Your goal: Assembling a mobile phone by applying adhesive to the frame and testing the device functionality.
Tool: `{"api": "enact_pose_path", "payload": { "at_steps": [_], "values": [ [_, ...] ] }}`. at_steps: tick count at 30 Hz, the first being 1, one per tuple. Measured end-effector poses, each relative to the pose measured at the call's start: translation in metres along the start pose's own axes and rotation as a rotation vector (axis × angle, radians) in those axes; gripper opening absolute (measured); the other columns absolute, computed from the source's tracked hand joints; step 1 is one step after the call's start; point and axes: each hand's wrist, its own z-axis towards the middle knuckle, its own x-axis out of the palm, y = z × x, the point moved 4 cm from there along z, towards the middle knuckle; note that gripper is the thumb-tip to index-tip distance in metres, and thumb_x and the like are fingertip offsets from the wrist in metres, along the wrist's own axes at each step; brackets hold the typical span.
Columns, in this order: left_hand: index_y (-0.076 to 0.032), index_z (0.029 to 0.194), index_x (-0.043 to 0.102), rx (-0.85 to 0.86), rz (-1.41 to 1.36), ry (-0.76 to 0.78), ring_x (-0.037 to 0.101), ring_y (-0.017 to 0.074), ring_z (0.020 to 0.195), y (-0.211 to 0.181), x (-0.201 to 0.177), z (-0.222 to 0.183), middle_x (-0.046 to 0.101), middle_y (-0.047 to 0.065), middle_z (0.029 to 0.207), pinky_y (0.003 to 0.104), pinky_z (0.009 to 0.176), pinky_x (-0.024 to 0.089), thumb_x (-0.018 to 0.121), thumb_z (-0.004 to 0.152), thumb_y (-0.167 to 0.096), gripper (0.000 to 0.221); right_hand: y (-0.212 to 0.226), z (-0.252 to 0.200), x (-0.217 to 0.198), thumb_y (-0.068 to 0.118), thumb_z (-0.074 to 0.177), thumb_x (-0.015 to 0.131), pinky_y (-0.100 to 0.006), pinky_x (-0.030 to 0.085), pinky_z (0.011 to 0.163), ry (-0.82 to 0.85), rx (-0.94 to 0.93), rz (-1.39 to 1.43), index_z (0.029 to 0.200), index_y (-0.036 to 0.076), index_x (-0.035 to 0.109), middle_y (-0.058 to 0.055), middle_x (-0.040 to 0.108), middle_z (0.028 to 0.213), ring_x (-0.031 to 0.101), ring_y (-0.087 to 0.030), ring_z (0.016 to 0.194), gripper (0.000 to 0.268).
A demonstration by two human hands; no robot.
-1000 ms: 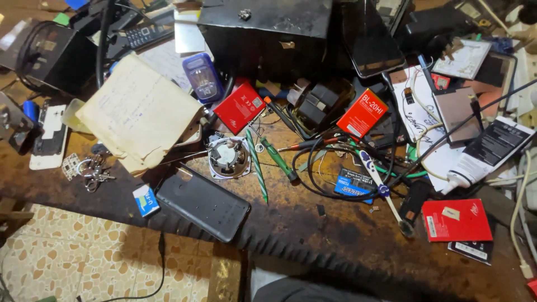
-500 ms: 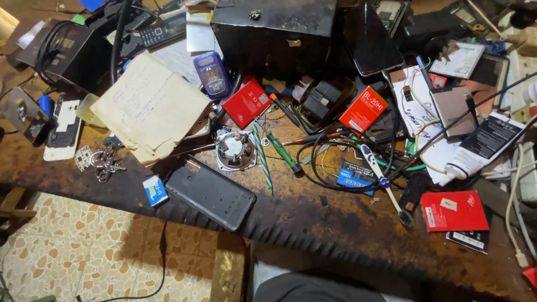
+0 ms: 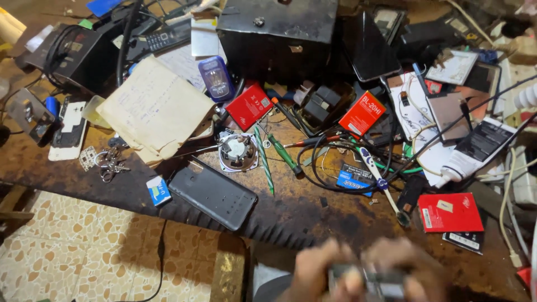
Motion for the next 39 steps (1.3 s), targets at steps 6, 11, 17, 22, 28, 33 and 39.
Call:
{"api": "enact_pose_path", "payload": {
  "at_steps": [6, 11, 17, 22, 28, 33, 39],
  "values": [
    [-0.012, 0.071, 0.039, -0.248, 0.055, -0.123, 0.037, 0.0091, 0.056, -0.005, -0.015, 0.032, 0.038, -0.002, 0.06, 0.03, 0.051, 0.029, 0.04, 0.089, -0.034, 0.029, -0.042, 0.0, 0.007, 0.038, 0.075, 0.042, -0.024, 0.027, 0.04, -0.091, 0.449, 0.095, 0.068, 0.005, 0.048, -0.003, 0.044, 0.055, 0.04, -0.011, 0.045, 0.034],
    [-0.011, 0.077, 0.045, -0.212, 0.008, -0.184, 0.041, 0.0098, 0.066, 0.005, -0.024, 0.04, 0.045, -0.001, 0.068, 0.029, 0.058, 0.033, 0.04, 0.09, -0.028, 0.022, -0.081, -0.008, 0.002, 0.032, 0.083, 0.042, -0.023, 0.034, 0.054, -0.088, 0.454, 0.111, 0.075, 0.008, 0.049, -0.002, 0.049, 0.064, 0.046, -0.01, 0.058, 0.027],
    [-0.015, 0.071, 0.039, -0.252, -0.031, -0.257, 0.034, 0.008, 0.06, 0.02, -0.027, 0.04, 0.036, -0.004, 0.062, 0.029, 0.055, 0.028, 0.041, 0.09, -0.028, 0.024, -0.1, -0.018, 0.0, 0.031, 0.084, 0.043, -0.023, 0.034, 0.053, -0.068, 0.472, 0.106, 0.079, 0.008, 0.046, -0.003, 0.047, 0.066, 0.044, -0.01, 0.06, 0.024],
    [-0.013, 0.076, 0.047, -0.159, 0.038, -0.26, 0.043, 0.0095, 0.067, 0.029, -0.022, 0.044, 0.048, -0.001, 0.069, 0.028, 0.06, 0.037, 0.042, 0.089, -0.029, 0.021, -0.085, -0.006, 0.0, 0.029, 0.084, 0.043, -0.024, 0.038, 0.064, -0.046, 0.309, -0.024, 0.083, 0.007, 0.052, -0.004, 0.054, 0.076, 0.048, -0.011, 0.069, 0.024],
    [-0.011, 0.076, 0.048, -0.262, -0.014, -0.272, 0.044, 0.0096, 0.066, 0.024, -0.016, 0.045, 0.046, -0.001, 0.068, 0.028, 0.06, 0.037, 0.042, 0.088, -0.029, 0.023, -0.067, 0.002, -0.001, 0.032, 0.081, 0.043, -0.026, 0.037, 0.065, -0.073, 0.245, -0.166, 0.077, 0.007, 0.053, -0.003, 0.053, 0.073, 0.048, -0.012, 0.069, 0.028],
    [-0.01, 0.072, 0.047, -0.309, -0.003, -0.276, 0.047, 0.0116, 0.065, 0.019, -0.012, 0.045, 0.049, 0.002, 0.067, 0.029, 0.059, 0.038, 0.041, 0.088, -0.028, 0.024, -0.074, -0.004, -0.005, 0.029, 0.082, 0.047, -0.024, 0.044, 0.061, -0.052, 0.348, 0.004, 0.085, 0.007, 0.051, -0.005, 0.058, 0.074, 0.056, -0.012, 0.067, 0.023],
    [-0.01, 0.077, 0.052, -0.314, -0.016, -0.272, 0.052, 0.0121, 0.059, 0.022, -0.01, 0.044, 0.055, 0.003, 0.066, 0.028, 0.053, 0.042, 0.042, 0.086, -0.031, 0.025, -0.065, 0.0, -0.002, 0.027, 0.083, 0.046, -0.022, 0.04, 0.047, -0.019, 0.366, 0.019, 0.081, 0.008, 0.049, -0.002, 0.055, 0.063, 0.052, -0.009, 0.053, 0.02]
  ]
}}
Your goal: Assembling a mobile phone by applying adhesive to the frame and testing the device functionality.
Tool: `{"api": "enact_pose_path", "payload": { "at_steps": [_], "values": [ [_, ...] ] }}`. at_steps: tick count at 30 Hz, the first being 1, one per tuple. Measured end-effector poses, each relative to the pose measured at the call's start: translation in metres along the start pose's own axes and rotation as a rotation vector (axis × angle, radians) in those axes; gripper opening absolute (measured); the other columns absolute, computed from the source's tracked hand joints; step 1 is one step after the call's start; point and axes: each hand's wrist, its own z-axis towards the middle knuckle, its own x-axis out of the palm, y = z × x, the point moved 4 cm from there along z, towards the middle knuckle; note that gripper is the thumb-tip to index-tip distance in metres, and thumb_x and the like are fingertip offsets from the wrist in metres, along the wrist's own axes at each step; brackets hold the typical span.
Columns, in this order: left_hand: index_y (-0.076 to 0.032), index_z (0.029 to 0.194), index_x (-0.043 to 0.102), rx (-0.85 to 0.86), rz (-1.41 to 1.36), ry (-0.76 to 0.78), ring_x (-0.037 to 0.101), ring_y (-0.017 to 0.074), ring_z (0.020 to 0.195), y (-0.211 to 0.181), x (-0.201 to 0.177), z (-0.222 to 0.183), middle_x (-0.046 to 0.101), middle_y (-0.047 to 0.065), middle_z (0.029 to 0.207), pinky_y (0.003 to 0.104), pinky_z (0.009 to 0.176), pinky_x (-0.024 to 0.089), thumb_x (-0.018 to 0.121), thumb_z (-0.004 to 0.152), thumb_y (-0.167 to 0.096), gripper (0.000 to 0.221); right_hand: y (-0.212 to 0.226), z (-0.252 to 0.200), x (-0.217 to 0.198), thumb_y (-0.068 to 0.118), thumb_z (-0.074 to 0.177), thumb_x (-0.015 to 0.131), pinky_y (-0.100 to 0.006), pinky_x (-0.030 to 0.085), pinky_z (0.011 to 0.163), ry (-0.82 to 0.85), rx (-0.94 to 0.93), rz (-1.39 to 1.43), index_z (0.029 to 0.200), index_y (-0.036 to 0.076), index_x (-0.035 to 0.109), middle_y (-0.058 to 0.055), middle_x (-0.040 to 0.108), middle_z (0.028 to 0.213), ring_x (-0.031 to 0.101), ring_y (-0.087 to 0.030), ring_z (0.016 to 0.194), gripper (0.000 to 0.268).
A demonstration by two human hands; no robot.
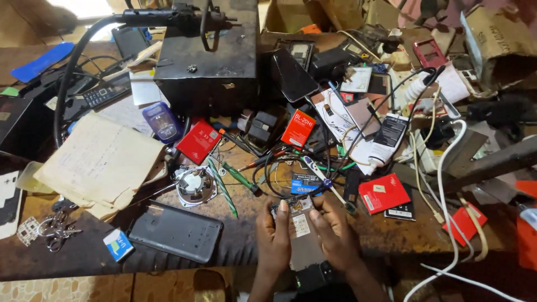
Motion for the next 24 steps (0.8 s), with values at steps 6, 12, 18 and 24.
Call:
{"api": "enact_pose_path", "payload": {
  "at_steps": [6, 12, 18, 24],
  "values": [
    [-0.01, 0.075, 0.048, 0.068, 0.093, 0.002, 0.044, 0.0116, 0.063, 0.005, -0.003, 0.001, 0.047, 0.002, 0.066, 0.029, 0.057, 0.036, 0.04, 0.088, -0.029, 0.024, -0.004, 0.0, 0.0, 0.026, 0.083, 0.046, -0.024, 0.043, 0.055, -0.013, -0.036, 0.027, 0.083, 0.007, 0.049, -0.004, 0.057, 0.069, 0.056, -0.011, 0.06, 0.019],
    [-0.012, 0.074, 0.043, 0.066, 0.05, 0.026, 0.036, 0.0104, 0.062, 0.004, -0.002, 0.0, 0.039, 0.0, 0.066, 0.029, 0.057, 0.031, 0.039, 0.09, -0.027, 0.023, 0.003, 0.0, 0.001, 0.034, 0.085, 0.039, -0.023, 0.038, 0.055, 0.012, 0.011, 0.01, 0.078, 0.008, 0.054, -0.001, 0.054, 0.066, 0.05, -0.009, 0.06, 0.031],
    [-0.011, 0.075, 0.046, -0.052, -0.173, 0.034, 0.043, 0.0099, 0.061, 0.017, -0.005, 0.0, 0.046, 0.001, 0.065, 0.027, 0.058, 0.036, 0.044, 0.088, -0.027, 0.021, -0.01, -0.001, -0.003, 0.042, 0.085, 0.031, -0.026, 0.039, 0.054, -0.02, 0.047, 0.161, 0.086, 0.001, 0.056, -0.009, 0.057, 0.069, 0.054, -0.014, 0.062, 0.048],
    [-0.006, 0.117, 0.052, -0.67, -0.58, -0.18, 0.061, 0.0264, 0.082, 0.041, -0.01, 0.0, 0.063, 0.014, 0.096, 0.036, 0.069, 0.047, 0.054, 0.075, -0.027, 0.047, -0.022, 0.0, -0.001, 0.042, 0.086, 0.038, -0.024, 0.036, 0.053, -0.036, -0.021, 0.362, 0.081, 0.001, 0.052, -0.007, 0.052, 0.073, 0.048, -0.013, 0.06, 0.044]
  ]
}}
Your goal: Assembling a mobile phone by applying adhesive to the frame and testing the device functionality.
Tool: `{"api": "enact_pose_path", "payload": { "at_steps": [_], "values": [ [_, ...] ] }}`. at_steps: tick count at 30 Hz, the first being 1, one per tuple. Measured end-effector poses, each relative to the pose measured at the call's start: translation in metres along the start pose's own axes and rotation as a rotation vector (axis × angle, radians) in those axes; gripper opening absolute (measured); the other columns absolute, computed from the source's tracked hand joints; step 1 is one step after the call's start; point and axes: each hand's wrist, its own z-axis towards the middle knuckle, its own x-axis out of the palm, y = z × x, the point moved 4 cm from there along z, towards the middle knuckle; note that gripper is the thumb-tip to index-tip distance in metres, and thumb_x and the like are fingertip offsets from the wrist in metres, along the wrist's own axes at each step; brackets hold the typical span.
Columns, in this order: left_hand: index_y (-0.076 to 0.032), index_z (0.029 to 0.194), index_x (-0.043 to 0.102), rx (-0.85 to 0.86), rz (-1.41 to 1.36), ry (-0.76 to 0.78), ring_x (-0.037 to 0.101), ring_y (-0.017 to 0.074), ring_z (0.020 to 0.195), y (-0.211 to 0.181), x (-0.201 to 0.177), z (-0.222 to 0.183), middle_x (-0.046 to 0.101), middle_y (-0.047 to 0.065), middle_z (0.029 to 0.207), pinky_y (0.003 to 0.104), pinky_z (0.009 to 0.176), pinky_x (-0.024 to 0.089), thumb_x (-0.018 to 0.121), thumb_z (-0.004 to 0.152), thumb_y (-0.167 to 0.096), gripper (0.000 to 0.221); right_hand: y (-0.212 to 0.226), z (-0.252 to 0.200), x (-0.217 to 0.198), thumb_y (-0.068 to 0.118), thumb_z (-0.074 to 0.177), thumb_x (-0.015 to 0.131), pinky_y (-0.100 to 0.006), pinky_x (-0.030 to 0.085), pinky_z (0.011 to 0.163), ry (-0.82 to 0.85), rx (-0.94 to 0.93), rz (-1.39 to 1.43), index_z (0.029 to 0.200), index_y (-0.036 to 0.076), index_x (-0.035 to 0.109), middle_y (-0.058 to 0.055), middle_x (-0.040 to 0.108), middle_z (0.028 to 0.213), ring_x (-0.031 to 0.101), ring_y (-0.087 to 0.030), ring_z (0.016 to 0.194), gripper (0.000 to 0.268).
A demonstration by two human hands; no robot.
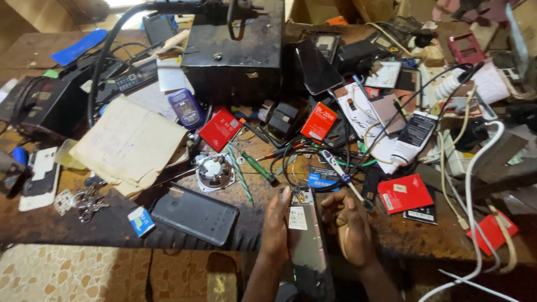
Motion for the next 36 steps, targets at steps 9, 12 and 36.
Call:
{"api": "enact_pose_path", "payload": {
  "at_steps": [9, 12, 36],
  "values": [
    [-0.006, 0.077, 0.035, -0.384, -0.927, 1.14, 0.027, 0.0139, 0.036, -0.004, 0.065, -0.052, 0.034, 0.006, 0.054, 0.024, 0.044, 0.025, 0.046, 0.083, -0.008, 0.012, 0.004, -0.01, 0.006, 0.038, 0.085, 0.043, -0.017, 0.038, 0.027, 0.133, 0.034, -0.106, 0.084, 0.001, 0.04, -0.017, 0.062, 0.065, 0.06, -0.022, 0.036, 0.037],
    [-0.003, 0.078, 0.035, -0.474, -1.077, 1.264, 0.031, 0.0145, 0.038, -0.001, 0.075, -0.062, 0.037, 0.007, 0.054, 0.026, 0.047, 0.027, 0.049, 0.085, -0.009, 0.017, 0.009, -0.008, 0.003, 0.009, 0.081, 0.043, -0.012, 0.032, 0.019, 0.121, 0.053, -0.394, 0.087, 0.004, 0.044, -0.01, 0.06, 0.059, 0.056, -0.012, 0.033, 0.008],
    [-0.012, 0.104, 0.048, 0.346, 0.041, 0.44, 0.062, 0.0267, 0.084, -0.014, 0.011, -0.007, 0.061, 0.021, 0.095, 0.035, 0.07, 0.051, 0.035, 0.092, -0.029, 0.025, 0.0, -0.012, 0.002, 0.017, 0.085, 0.045, -0.021, 0.041, 0.056, -0.03, 0.117, -0.135, 0.088, 0.008, 0.048, -0.005, 0.05, 0.079, 0.05, -0.01, 0.066, 0.01]
  ]
}}
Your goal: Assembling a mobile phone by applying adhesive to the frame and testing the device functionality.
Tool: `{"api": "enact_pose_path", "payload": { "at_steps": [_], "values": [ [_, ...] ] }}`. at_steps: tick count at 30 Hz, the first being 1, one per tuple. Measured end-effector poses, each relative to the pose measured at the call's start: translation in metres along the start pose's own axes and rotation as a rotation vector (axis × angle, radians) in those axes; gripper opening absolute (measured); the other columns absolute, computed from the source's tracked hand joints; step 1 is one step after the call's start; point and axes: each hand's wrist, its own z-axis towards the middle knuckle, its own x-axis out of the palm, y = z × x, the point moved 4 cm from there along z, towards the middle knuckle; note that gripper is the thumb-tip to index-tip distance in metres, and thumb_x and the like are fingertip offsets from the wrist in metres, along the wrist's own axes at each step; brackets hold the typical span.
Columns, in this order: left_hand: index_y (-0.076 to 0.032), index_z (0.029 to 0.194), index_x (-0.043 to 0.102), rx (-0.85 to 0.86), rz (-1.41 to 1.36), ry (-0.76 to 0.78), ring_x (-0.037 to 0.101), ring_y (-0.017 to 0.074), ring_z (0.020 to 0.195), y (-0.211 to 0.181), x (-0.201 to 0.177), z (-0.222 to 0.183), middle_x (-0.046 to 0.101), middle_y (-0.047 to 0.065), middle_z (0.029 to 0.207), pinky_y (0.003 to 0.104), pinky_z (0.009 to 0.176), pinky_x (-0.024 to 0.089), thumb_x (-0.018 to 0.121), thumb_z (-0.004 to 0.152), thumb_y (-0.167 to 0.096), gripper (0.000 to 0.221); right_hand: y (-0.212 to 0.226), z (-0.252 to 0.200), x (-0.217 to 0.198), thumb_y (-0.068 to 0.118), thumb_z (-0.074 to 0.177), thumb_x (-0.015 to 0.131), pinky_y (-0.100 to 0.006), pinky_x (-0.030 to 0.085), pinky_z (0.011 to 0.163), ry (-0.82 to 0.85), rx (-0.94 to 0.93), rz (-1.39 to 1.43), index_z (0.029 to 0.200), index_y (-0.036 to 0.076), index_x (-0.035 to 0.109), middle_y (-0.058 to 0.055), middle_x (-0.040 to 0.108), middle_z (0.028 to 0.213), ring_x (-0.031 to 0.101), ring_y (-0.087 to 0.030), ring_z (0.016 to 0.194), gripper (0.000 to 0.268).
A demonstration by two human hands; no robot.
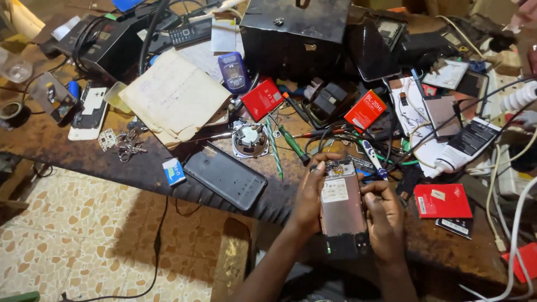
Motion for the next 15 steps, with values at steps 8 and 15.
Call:
{"api": "enact_pose_path", "payload": {
  "at_steps": [8, 15],
  "values": [
    [-0.007, 0.106, 0.047, 0.062, -0.203, 0.121, 0.059, 0.028, 0.094, 0.0, -0.01, -0.007, 0.055, 0.024, 0.108, 0.037, 0.08, 0.05, 0.033, 0.095, -0.026, 0.026, 0.006, -0.001, 0.005, 0.015, 0.086, 0.047, -0.02, 0.04, 0.054, 0.018, -0.06, -0.107, 0.085, 0.004, 0.05, -0.007, 0.055, 0.074, 0.049, -0.01, 0.058, 0.011],
    [-0.009, 0.098, 0.044, 0.006, -0.462, 0.158, 0.054, 0.0279, 0.102, 0.016, -0.022, -0.004, 0.049, 0.022, 0.112, 0.041, 0.089, 0.046, 0.035, 0.095, -0.027, 0.02, 0.06, 0.009, -0.055, 0.009, 0.091, 0.054, -0.026, 0.036, 0.057, -0.271, -0.243, -0.956, 0.101, 0.004, 0.057, -0.005, 0.05, 0.067, 0.042, -0.012, 0.057, 0.012]
  ]
}}
